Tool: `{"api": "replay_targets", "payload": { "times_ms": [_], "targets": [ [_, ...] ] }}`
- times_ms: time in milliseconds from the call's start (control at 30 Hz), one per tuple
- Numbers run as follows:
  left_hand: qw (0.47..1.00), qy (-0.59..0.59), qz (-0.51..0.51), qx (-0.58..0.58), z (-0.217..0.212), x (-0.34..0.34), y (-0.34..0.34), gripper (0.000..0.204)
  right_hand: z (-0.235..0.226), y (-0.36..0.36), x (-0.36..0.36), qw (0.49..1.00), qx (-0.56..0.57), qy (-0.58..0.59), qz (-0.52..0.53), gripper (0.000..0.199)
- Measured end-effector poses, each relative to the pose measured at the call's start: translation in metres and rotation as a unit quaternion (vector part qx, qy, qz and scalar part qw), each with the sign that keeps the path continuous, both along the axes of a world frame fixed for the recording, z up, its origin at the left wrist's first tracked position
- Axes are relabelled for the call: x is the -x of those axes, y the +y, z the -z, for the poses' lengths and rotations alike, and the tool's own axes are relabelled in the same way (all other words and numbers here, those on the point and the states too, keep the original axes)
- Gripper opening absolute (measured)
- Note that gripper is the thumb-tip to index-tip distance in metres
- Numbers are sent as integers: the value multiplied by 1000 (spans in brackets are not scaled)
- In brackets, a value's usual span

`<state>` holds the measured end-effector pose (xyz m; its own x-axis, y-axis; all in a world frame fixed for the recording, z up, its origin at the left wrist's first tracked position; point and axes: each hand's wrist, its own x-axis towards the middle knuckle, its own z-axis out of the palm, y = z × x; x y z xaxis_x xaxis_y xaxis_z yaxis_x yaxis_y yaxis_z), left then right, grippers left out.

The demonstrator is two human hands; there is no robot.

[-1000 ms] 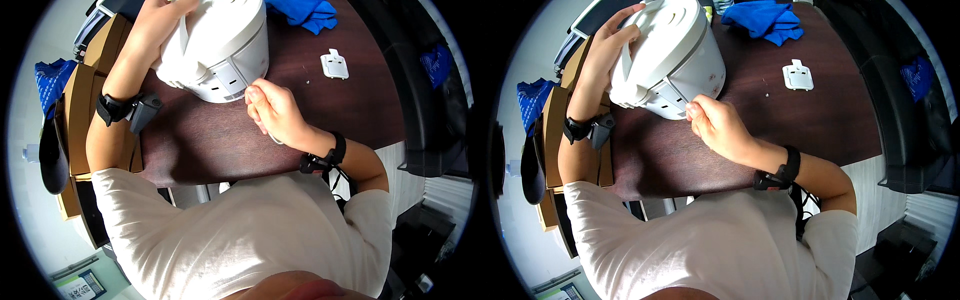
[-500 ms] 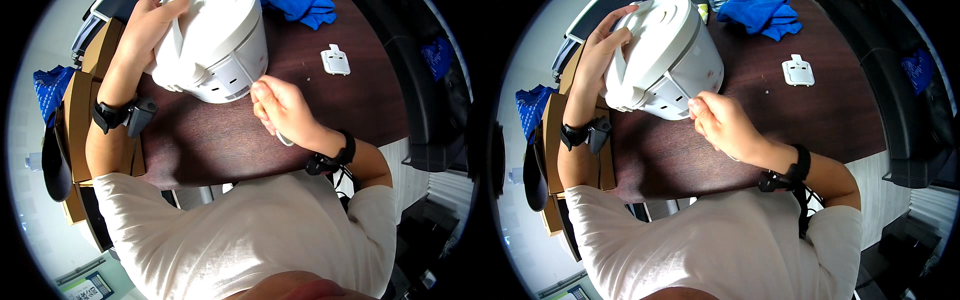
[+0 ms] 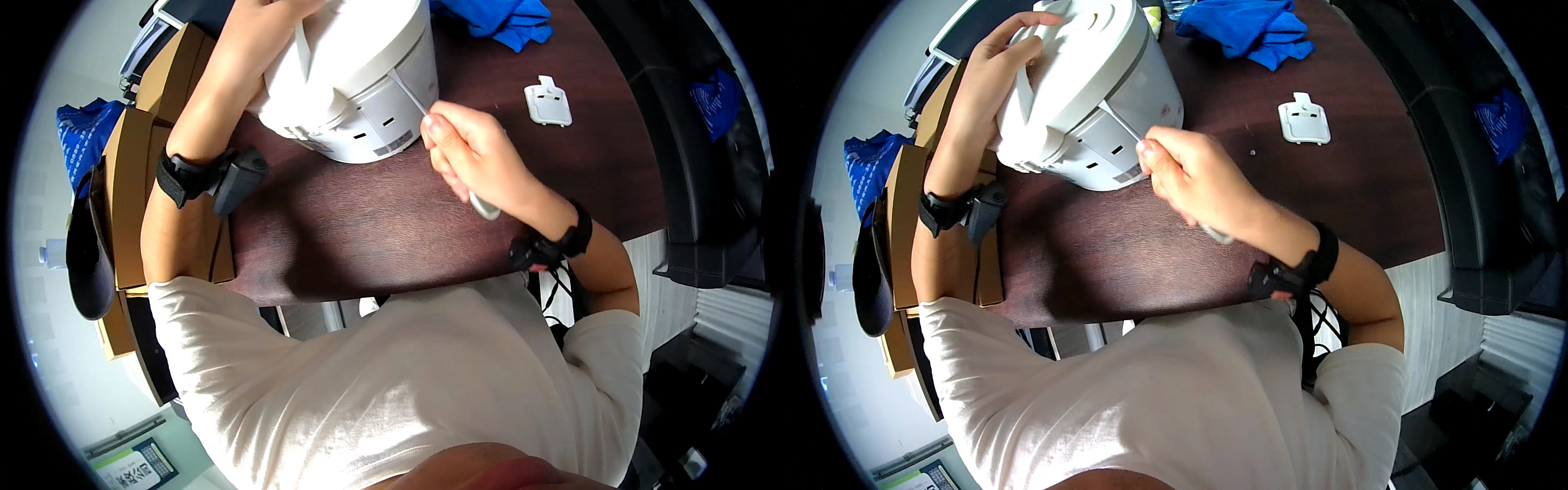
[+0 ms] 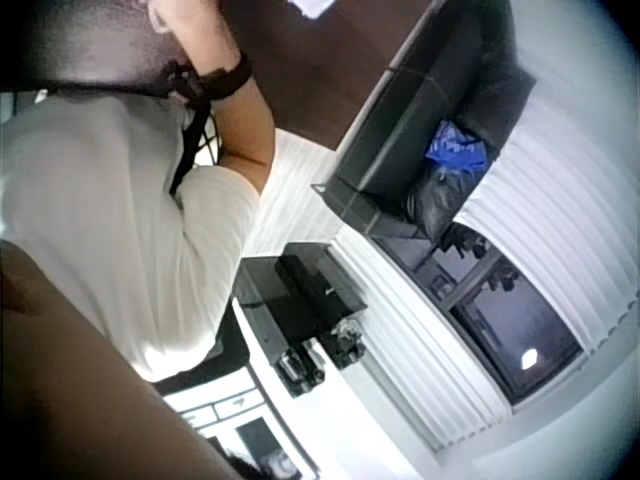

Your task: The person uses a screwdriver to remove screws from the base of a white cylindrical appliance. They rotate the appliance to access different screw locations and remove a small plastic cover. The person then lifts the top lid to reveal the interior.

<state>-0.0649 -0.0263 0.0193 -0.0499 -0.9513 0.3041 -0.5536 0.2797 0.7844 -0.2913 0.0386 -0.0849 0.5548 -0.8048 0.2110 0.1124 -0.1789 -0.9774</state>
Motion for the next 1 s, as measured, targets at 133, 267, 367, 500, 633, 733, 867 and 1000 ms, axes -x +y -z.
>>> {"api": "replay_targets", "payload": {
  "times_ms": [133,267,367,500,633,733,867,1000],
  "targets": [
    [999,-22,24,-18,0,-12,-6,32,-4,4,0,999,-45,15,-5,29],
    [1000,-30,8,-5,-2,-4,-4,30,13,6,-16,997,-46,-57,10,29],
    [996,-55,72,-14,-5,-14,-5,29,22,2,-20,995,67,-50,52,26],
    [996,-19,87,-29,-7,-14,-4,29,20,1,-21,989,115,-56,80,25],
    [997,-18,77,-19,-6,-16,-2,29,18,4,-24,983,145,-46,99,33],
    [999,-4,41,-6,-4,-18,5,29,10,13,-28,986,125,-47,103,34],
    [1000,13,12,-16,-9,-19,10,29,0,11,-31,990,109,-32,79,34],
    [1000,-11,16,4,-6,-14,7,30,-18,14,-18,998,34,23,56,32]
  ]
}}
